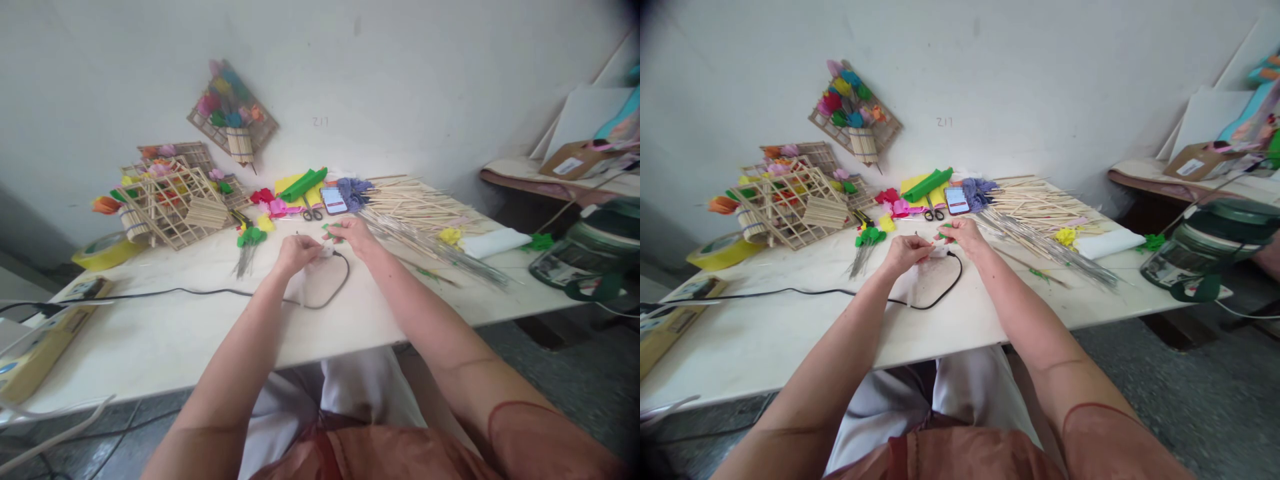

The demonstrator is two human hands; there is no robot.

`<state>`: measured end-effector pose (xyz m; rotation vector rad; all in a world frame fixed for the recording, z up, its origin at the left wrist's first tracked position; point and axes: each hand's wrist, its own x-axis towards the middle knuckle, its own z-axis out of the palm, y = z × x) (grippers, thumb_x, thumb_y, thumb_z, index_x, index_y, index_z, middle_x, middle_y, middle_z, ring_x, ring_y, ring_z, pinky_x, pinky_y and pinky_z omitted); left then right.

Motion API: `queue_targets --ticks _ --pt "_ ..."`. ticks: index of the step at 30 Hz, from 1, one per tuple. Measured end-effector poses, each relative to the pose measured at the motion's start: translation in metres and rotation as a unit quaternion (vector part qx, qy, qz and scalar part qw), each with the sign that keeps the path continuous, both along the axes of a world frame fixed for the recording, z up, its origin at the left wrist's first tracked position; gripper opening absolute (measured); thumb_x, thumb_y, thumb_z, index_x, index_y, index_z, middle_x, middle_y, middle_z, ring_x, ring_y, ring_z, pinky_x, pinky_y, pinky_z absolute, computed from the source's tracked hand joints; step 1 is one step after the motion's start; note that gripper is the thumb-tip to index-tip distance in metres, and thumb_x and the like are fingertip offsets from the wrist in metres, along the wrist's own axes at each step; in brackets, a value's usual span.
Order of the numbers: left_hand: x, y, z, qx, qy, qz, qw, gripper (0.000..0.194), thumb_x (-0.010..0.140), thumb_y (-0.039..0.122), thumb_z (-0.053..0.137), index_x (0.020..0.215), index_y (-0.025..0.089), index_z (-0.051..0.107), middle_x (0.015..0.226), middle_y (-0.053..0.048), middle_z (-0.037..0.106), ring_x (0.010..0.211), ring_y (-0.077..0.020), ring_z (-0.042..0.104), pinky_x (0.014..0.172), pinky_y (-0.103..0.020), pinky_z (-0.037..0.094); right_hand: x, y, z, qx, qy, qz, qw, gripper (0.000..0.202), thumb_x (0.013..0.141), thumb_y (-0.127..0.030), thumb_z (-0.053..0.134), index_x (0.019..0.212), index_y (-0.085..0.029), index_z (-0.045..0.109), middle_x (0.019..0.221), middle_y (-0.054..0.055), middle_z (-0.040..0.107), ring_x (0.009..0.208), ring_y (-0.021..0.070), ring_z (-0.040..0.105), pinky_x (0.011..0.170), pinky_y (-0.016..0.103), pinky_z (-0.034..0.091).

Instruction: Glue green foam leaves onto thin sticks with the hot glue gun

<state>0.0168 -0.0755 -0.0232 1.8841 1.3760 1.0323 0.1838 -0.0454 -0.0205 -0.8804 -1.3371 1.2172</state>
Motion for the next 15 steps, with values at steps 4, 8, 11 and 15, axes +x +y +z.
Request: queue_targets --ticks 4,8,11,15 --pt "-0.0010 0.0008 -0.0014 0.024 0.033 0.000 0.999 0.023 0.066 0.033 0.059 0.068 0.013 0.068 0.053 -0.002 0.060 0.050 -0.0103 0.050 0.048 -0.021 0.036 0.0026 0.0032 -0.0030 0.013 -0.010 0.016 1.000 0.026 0.054 -0.036 0.076 0.062 -0.013 0.065 0.059 0.004 0.068 0.048 0.0076 0.052 0.050 0.021 0.042" --pt "-0.0022 0.0024 -0.0023 0.039 0.036 -0.003 0.999 0.023 0.067 0.033 0.058 0.066 0.012 0.068 0.052 -0.002 0.060 0.049 -0.0101 0.049 0.048 -0.021 0.035 0.0039 0.0046 -0.0046 0.006 -0.010 0.019 1.000 0.030 0.055 -0.039 0.076 0.066 -0.013 0.065 0.063 0.005 0.069 0.048 0.0076 0.052 0.050 0.021 0.043" --pt "-0.0035 0.0040 -0.0025 0.032 0.011 0.005 0.999 0.023 0.068 0.033 0.057 0.065 0.012 0.066 0.051 -0.002 0.059 0.046 -0.0091 0.047 0.047 -0.021 0.035 0.0047 0.0046 -0.0045 -0.003 -0.003 0.034 0.999 0.035 0.062 -0.047 0.071 0.075 -0.014 0.067 0.074 0.008 0.071 0.051 0.0092 0.055 0.049 0.021 0.043" --pt "-0.0044 0.0044 -0.0020 0.023 -0.015 0.012 1.000 0.023 0.067 0.034 0.058 0.065 0.012 0.065 0.049 -0.001 0.057 0.043 -0.0080 0.044 0.045 -0.021 0.033 0.0037 0.0051 -0.0058 -0.001 -0.031 0.035 0.999 0.032 0.062 -0.044 0.072 0.072 -0.014 0.066 0.077 0.008 0.071 0.054 0.0088 0.055 0.045 0.019 0.041"
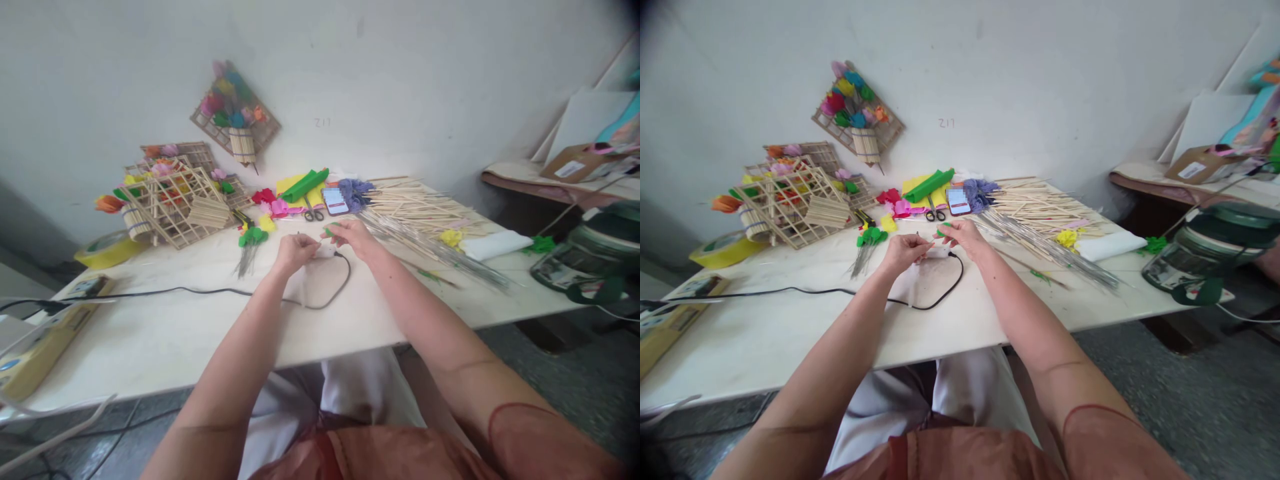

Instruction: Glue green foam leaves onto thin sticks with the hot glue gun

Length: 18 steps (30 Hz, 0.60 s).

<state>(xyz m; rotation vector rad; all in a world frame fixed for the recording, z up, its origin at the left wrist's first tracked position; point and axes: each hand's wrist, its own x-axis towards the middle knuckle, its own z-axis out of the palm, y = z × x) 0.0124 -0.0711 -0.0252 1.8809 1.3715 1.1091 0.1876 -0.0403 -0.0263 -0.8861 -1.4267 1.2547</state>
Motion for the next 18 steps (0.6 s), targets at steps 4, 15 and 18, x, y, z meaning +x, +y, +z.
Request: queue_targets --ticks 4,15,18 --pt "0.0016 -0.0025 0.0013 0.002 0.005 -0.005 1.000 0.022 0.067 0.033 0.058 0.063 0.012 0.064 0.049 -0.001 0.057 0.044 -0.0082 0.044 0.045 -0.020 0.034 -0.0019 0.0019 -0.0034 0.014 -0.033 -0.020 0.999 0.027 0.057 -0.038 0.075 0.059 -0.013 0.063 0.062 0.006 0.068 0.047 0.0067 0.047 0.042 0.018 0.035" --pt "0.0008 -0.0001 -0.0008 -0.011 0.012 0.003 1.000 0.024 0.066 0.035 0.058 0.066 0.012 0.066 0.051 -0.002 0.059 0.045 -0.0085 0.045 0.045 -0.021 0.034 -0.0009 0.0002 -0.0029 0.030 -0.051 -0.021 0.998 0.030 0.062 -0.043 0.070 0.061 -0.013 0.065 0.063 0.007 0.068 0.046 0.0071 0.048 0.039 0.018 0.034" --pt "-0.0006 0.0005 -0.0011 -0.015 0.013 0.005 1.000 0.025 0.066 0.036 0.058 0.066 0.012 0.066 0.050 -0.002 0.058 0.045 -0.0087 0.045 0.046 -0.021 0.034 0.0008 0.0027 -0.0031 0.041 -0.043 -0.031 0.998 0.033 0.065 -0.047 0.067 0.067 -0.014 0.066 0.066 0.007 0.069 0.047 0.0074 0.050 0.040 0.018 0.035"
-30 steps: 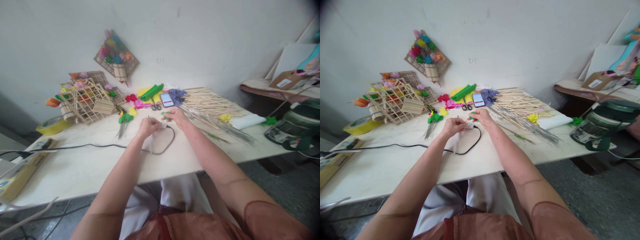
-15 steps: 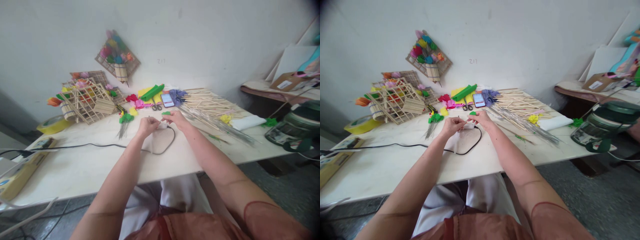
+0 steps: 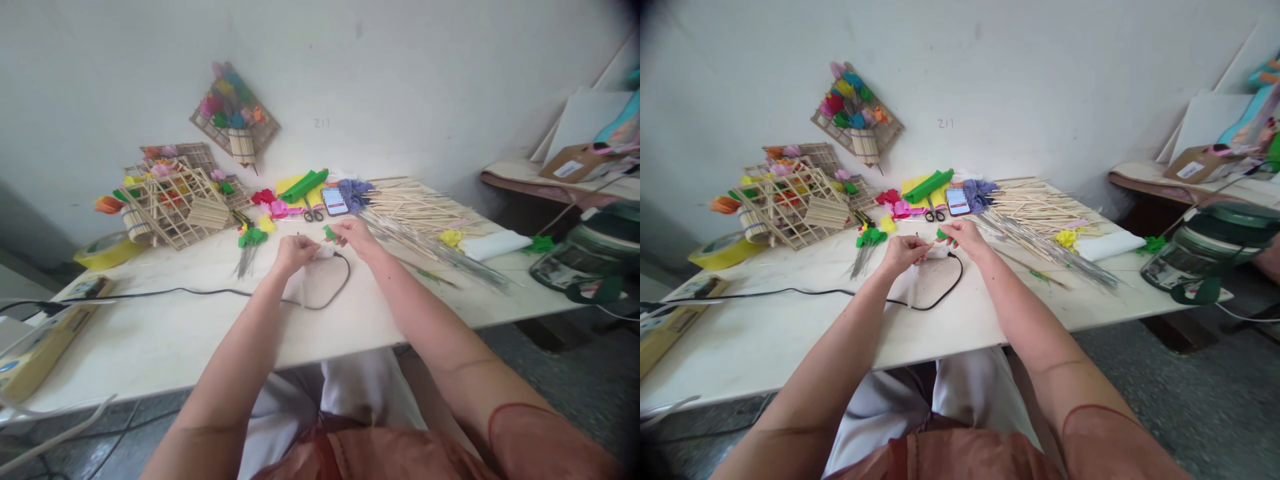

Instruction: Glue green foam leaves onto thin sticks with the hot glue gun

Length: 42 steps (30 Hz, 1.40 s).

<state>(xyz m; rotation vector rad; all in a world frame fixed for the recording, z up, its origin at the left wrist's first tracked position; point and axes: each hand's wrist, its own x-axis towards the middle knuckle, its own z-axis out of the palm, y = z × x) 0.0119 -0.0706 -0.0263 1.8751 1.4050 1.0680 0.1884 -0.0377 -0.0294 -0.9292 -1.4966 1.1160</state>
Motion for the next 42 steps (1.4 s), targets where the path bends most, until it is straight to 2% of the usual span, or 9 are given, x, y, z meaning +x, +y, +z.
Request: queue_targets --ticks 6,12,15,20,26,30,34,38,42 --pt "-0.002 0.001 -0.001 0.028 0.065 -0.002 0.997 0.023 0.068 0.034 0.058 0.068 0.014 0.069 0.057 -0.003 0.063 0.052 -0.0114 0.052 0.050 -0.022 0.037 0.001 0.003 -0.003 0.027 0.010 -0.045 0.999 0.032 0.064 -0.045 0.068 0.062 -0.014 0.065 0.058 0.005 0.067 0.042 0.0069 0.047 0.042 0.020 0.035" --pt "-0.005 0.000 0.005 0.064 0.172 0.053 0.982 0.023 0.071 0.034 0.056 0.073 0.018 0.072 0.065 -0.005 0.067 0.061 -0.0148 0.056 0.056 -0.024 0.037 0.001 0.000 0.000 0.019 0.047 -0.079 0.996 0.032 0.066 -0.046 0.064 0.069 -0.014 0.067 0.066 0.006 0.068 0.048 0.0086 0.052 0.041 0.020 0.036" --pt "-0.010 -0.001 0.010 0.076 0.206 0.123 0.968 0.023 0.072 0.034 0.055 0.078 0.019 0.072 0.072 -0.006 0.069 0.067 -0.0176 0.059 0.060 -0.026 0.038 0.004 0.002 0.001 0.030 0.073 -0.147 0.986 0.032 0.066 -0.047 0.063 0.074 -0.016 0.068 0.073 0.006 0.070 0.053 0.0098 0.053 0.042 0.020 0.037" --pt "-0.030 0.001 0.016 0.036 0.222 0.305 0.925 0.029 0.074 0.035 0.050 0.084 0.020 0.072 0.083 -0.013 0.069 0.083 -0.0275 0.061 0.067 -0.034 0.041 0.009 0.008 -0.002 0.027 0.075 -0.213 0.974 0.024 0.063 -0.039 0.065 0.068 -0.015 0.067 0.069 0.006 0.069 0.052 0.0099 0.050 0.044 0.021 0.037" --pt "-0.065 0.010 0.017 -0.034 0.204 0.418 0.884 0.029 0.070 0.031 0.053 0.089 0.019 0.072 0.091 -0.017 0.068 0.088 -0.0323 0.060 0.068 -0.039 0.043 0.016 0.020 -0.010 0.030 -0.011 -0.269 0.963 0.023 0.060 -0.040 0.066 0.057 -0.016 0.065 0.059 0.004 0.066 0.051 0.0127 0.051 0.047 0.024 0.039" --pt "-0.083 0.015 0.009 -0.070 0.208 0.447 0.867 0.027 0.068 0.025 0.055 0.088 0.018 0.072 0.092 -0.018 0.068 0.087 -0.0312 0.061 0.067 -0.038 0.044 0.023 0.026 -0.016 0.047 -0.109 -0.298 0.947 0.026 0.064 -0.041 0.064 0.055 -0.017 0.064 0.056 0.003 0.064 0.053 0.0145 0.054 0.053 0.026 0.040" --pt "-0.091 0.016 0.003 -0.100 0.209 0.438 0.869 0.028 0.067 0.020 0.056 0.090 0.016 0.070 0.098 -0.020 0.066 0.092 -0.0341 0.059 0.070 -0.041 0.043 0.027 0.028 -0.020 0.042 -0.203 -0.267 0.941 0.032 0.075 -0.041 0.054 0.059 -0.017 0.067 0.062 0.004 0.067 0.058 0.0153 0.058 0.060 0.027 0.042" --pt "-0.083 0.013 0.005 -0.043 0.240 0.444 0.862 0.029 0.069 0.026 0.055 0.093 0.018 0.069 0.102 -0.019 0.064 0.106 -0.0358 0.049 0.073 -0.041 0.042 0.027 0.030 -0.024 0.034 -0.266 -0.239 0.933 0.038 0.080 -0.043 0.047 0.064 -0.017 0.070 0.064 0.004 0.068 0.064 0.0172 0.060 0.061 0.027 0.043" --pt "-0.061 0.011 0.005 0.015 0.250 0.399 0.882 0.030 0.076 0.026 0.045 0.092 0.020 0.070 0.094 -0.016 0.066 0.099 -0.0306 0.053 0.072 -0.038 0.042 0.026 0.031 -0.028 0.051 -0.326 -0.249 0.910 0.027 0.076 -0.037 0.054 0.064 -0.019 0.071 0.066 0.003 0.068 0.066 0.0176 0.060 0.061 0.027 0.042"
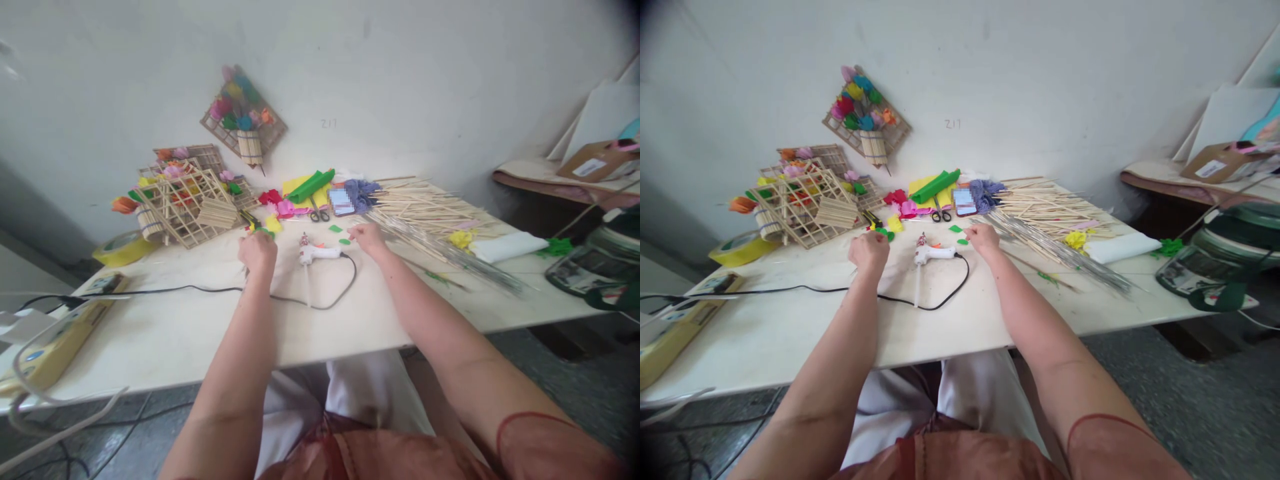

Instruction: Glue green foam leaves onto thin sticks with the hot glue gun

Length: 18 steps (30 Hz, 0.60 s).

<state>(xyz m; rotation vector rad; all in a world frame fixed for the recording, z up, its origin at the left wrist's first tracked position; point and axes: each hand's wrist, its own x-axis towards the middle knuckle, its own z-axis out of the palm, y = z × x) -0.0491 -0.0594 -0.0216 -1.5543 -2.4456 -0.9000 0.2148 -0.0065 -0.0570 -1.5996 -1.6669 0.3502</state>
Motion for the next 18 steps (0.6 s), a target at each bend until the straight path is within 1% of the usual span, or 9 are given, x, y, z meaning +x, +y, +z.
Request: queue_targets --ticks 1,4,6,7,10,14,16,18 --pt "0.006 0.000 -0.001 0.010 0.007 -0.022 1.000 0.031 0.077 0.025 0.044 0.092 0.020 0.071 0.091 -0.015 0.067 0.097 -0.0299 0.055 0.072 -0.037 0.042 0.000 0.000 -0.001 0.002 -0.006 0.001 1.000 0.023 0.075 -0.035 0.057 0.066 -0.020 0.071 0.068 0.002 0.069 0.066 0.0175 0.060 0.061 0.027 0.041" --pt "0.020 -0.002 -0.005 0.002 0.006 -0.064 0.998 0.031 0.076 0.027 0.045 0.090 0.019 0.071 0.086 -0.015 0.067 0.090 -0.0296 0.058 0.070 -0.037 0.042 -0.002 -0.003 0.000 0.004 0.000 -0.005 1.000 0.013 0.069 -0.032 0.064 0.071 -0.022 0.072 0.073 0.002 0.070 0.068 0.0174 0.060 0.061 0.027 0.041" --pt "0.026 -0.003 -0.006 0.003 0.006 -0.091 0.996 0.032 0.077 0.029 0.044 0.090 0.019 0.071 0.085 -0.014 0.067 0.089 -0.0292 0.059 0.070 -0.036 0.042 -0.004 -0.006 0.001 -0.002 -0.004 -0.020 1.000 0.015 0.067 -0.034 0.067 0.069 -0.020 0.072 0.072 0.003 0.070 0.067 0.0176 0.060 0.060 0.027 0.041" --pt "0.028 -0.004 -0.006 -0.002 0.000 -0.096 0.995 0.032 0.077 0.030 0.044 0.089 0.019 0.072 0.085 -0.014 0.068 0.089 -0.0293 0.059 0.070 -0.036 0.042 -0.005 -0.007 0.002 -0.005 -0.011 -0.029 1.000 0.018 0.067 -0.037 0.067 0.067 -0.020 0.071 0.071 0.004 0.069 0.066 0.0177 0.059 0.059 0.027 0.040" --pt "0.033 -0.007 -0.006 -0.002 -0.015 -0.105 0.994 0.034 0.079 0.034 0.044 0.091 0.019 0.071 0.087 -0.014 0.067 0.091 -0.0293 0.058 0.072 -0.036 0.042 -0.008 -0.012 0.006 -0.006 -0.035 -0.047 0.998 0.029 0.072 -0.045 0.060 0.063 -0.020 0.070 0.067 0.004 0.068 0.064 0.0182 0.058 0.057 0.027 0.037" --pt "0.037 -0.008 -0.008 0.033 -0.033 -0.136 0.990 0.036 0.080 0.040 0.043 0.089 0.019 0.072 0.091 -0.014 0.066 0.102 -0.0274 0.054 0.077 -0.034 0.043 -0.009 -0.017 0.008 -0.014 -0.050 -0.058 0.997 0.046 0.082 -0.050 0.044 0.055 -0.020 0.067 0.063 0.005 0.067 0.063 0.0183 0.058 0.057 0.029 0.036" --pt "0.037 -0.007 -0.011 0.058 -0.040 -0.154 0.986 0.035 0.081 0.040 0.044 0.085 0.019 0.072 0.097 -0.012 0.066 0.108 -0.0255 0.051 0.080 -0.032 0.042 -0.009 -0.018 0.008 -0.021 -0.058 -0.062 0.996 0.048 0.083 -0.050 0.042 0.054 -0.020 0.066 0.063 0.005 0.067 0.064 0.0187 0.058 0.057 0.029 0.035" --pt "0.037 -0.005 -0.014 0.078 -0.037 -0.178 0.980 0.034 0.082 0.037 0.043 0.086 0.019 0.072 0.097 -0.011 0.067 0.112 -0.0248 0.047 0.085 -0.031 0.041 -0.009 -0.018 0.006 -0.022 -0.068 -0.065 0.995 0.045 0.083 -0.048 0.043 0.057 -0.020 0.068 0.067 0.005 0.068 0.066 0.0190 0.059 0.056 0.029 0.035"
